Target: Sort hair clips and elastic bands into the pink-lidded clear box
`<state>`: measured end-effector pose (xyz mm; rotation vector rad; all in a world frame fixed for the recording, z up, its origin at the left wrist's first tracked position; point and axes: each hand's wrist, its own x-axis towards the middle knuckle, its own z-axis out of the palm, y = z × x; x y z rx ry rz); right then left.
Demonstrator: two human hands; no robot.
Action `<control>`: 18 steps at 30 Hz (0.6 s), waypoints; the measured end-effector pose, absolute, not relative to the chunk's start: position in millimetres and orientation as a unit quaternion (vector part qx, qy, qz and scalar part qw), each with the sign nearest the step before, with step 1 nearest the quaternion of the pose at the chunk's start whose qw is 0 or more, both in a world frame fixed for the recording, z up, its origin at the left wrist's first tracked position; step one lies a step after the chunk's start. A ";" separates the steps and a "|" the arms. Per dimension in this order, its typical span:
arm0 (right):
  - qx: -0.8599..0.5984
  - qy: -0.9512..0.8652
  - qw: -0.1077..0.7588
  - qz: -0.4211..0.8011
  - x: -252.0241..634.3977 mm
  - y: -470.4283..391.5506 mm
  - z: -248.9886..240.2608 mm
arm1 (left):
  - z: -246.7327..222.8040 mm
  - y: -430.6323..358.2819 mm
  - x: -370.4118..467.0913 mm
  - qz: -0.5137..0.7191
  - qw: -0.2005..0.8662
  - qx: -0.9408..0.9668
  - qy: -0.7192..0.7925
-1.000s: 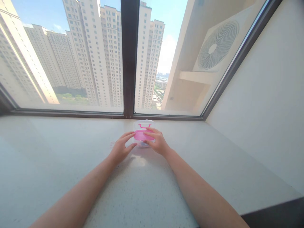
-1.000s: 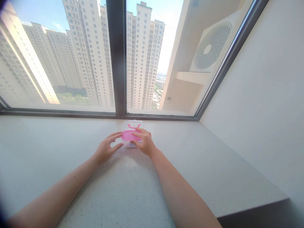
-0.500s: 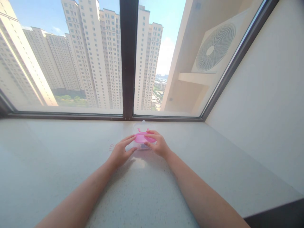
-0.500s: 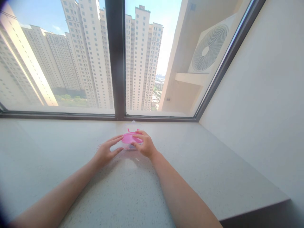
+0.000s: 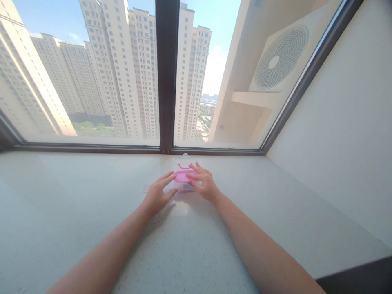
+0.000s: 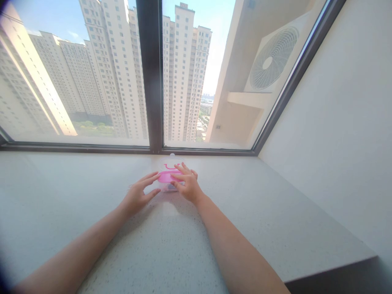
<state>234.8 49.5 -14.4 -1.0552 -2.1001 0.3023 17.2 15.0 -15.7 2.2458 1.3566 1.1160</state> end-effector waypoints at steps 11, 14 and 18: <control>-0.438 -0.820 0.351 0.110 232.6 49.1 -16.2 | -17.2 12.3 19.5 0.373 0.142 0.802 0.445; -0.437 -0.827 0.339 0.101 232.4 49.3 -14.5 | -19.3 13.3 19.4 0.371 0.136 0.805 0.442; -0.445 -0.838 0.302 0.093 231.6 49.9 -12.3 | -20.5 14.5 18.7 0.361 0.135 0.807 0.447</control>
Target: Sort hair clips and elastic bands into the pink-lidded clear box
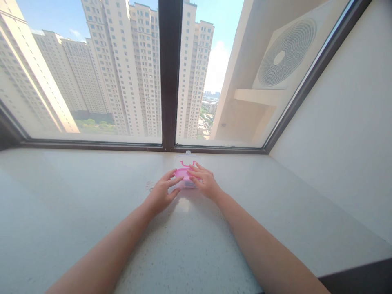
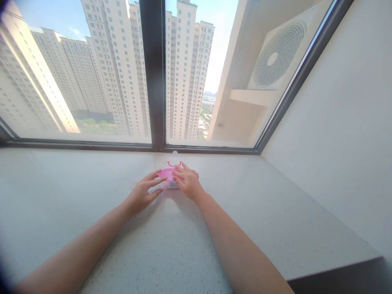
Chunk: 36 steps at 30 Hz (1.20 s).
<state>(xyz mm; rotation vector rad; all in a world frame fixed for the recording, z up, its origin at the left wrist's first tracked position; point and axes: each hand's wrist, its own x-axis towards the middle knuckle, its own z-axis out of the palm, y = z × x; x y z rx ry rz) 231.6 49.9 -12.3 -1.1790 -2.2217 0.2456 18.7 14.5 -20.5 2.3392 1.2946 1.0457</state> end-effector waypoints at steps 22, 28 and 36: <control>-0.394 -0.882 0.256 0.032 222.9 54.8 -20.5 | -10.4 15.2 7.9 0.390 0.129 0.782 0.469; -0.402 -0.876 0.264 0.029 224.5 47.9 -17.4 | -4.2 22.3 -16.8 0.435 0.120 0.729 0.515; -0.399 -0.863 0.309 0.010 222.6 38.2 -9.1 | 3.3 32.0 -53.2 0.332 0.059 0.672 0.660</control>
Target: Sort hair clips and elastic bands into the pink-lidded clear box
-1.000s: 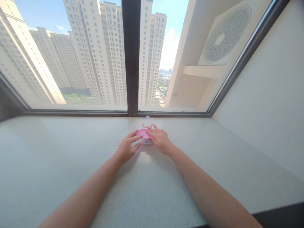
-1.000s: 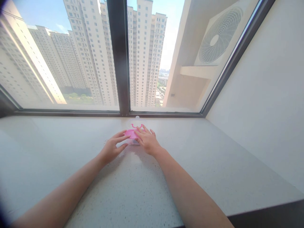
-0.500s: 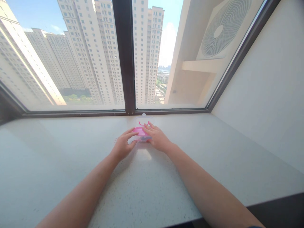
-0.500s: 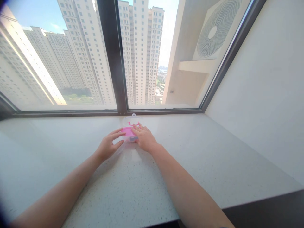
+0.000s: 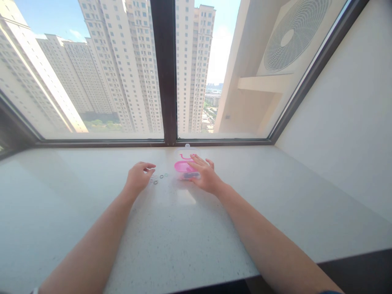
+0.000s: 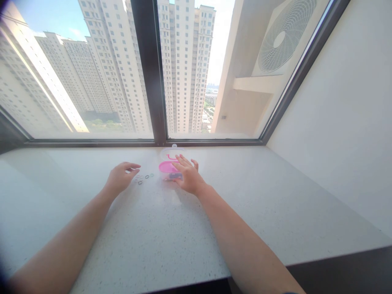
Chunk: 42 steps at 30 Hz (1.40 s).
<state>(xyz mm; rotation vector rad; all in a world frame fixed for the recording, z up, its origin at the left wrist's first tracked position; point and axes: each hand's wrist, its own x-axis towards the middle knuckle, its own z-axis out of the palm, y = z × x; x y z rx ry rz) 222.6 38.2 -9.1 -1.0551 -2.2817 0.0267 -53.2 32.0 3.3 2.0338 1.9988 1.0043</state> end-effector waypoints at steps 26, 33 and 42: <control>-0.333 -0.850 0.321 0.254 189.1 3.4 -7.7 | 9.7 5.0 -5.0 0.372 0.163 0.763 0.503; -0.341 -0.771 0.256 0.474 188.6 13.7 -22.0 | 5.1 -3.9 9.7 0.305 0.257 0.791 0.464; -0.320 -0.737 0.261 0.535 189.4 17.9 -22.6 | 10.1 -3.9 6.8 0.296 0.358 0.763 0.450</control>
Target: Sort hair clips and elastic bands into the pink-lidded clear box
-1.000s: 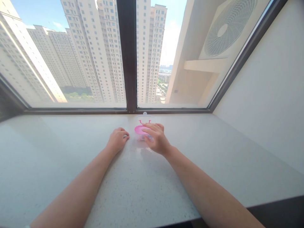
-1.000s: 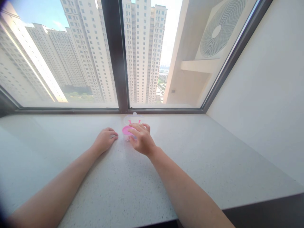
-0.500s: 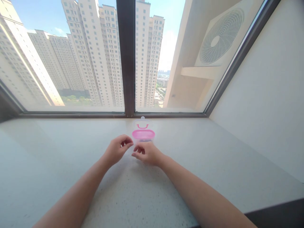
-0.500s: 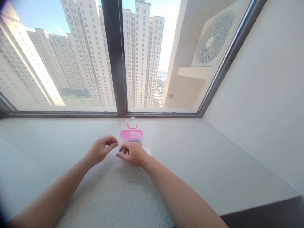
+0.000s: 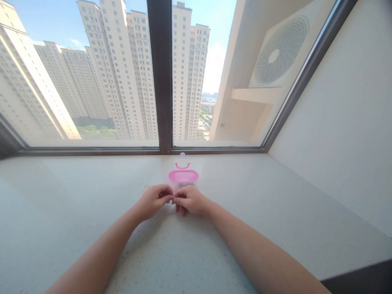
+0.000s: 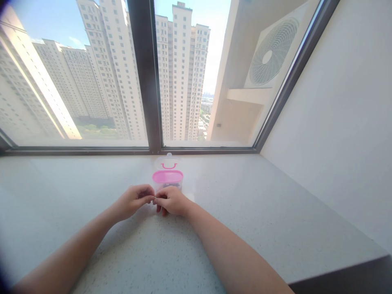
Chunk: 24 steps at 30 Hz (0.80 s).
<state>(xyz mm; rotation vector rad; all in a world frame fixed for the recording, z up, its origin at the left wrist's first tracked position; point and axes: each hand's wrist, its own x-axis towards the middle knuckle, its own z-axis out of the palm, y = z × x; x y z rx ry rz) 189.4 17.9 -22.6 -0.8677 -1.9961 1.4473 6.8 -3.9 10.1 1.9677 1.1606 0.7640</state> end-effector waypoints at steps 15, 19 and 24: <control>-0.283 -0.750 0.236 0.549 193.6 21.1 -21.8 | 13.6 -5.5 0.5 0.224 0.498 0.722 0.424; -0.291 -0.740 0.239 0.557 193.1 21.1 -19.8 | 9.8 -1.7 -1.9 0.264 0.490 0.709 0.433; -0.314 -0.719 0.240 0.572 192.0 21.5 -19.1 | 7.4 2.6 -5.6 0.311 0.448 0.709 0.448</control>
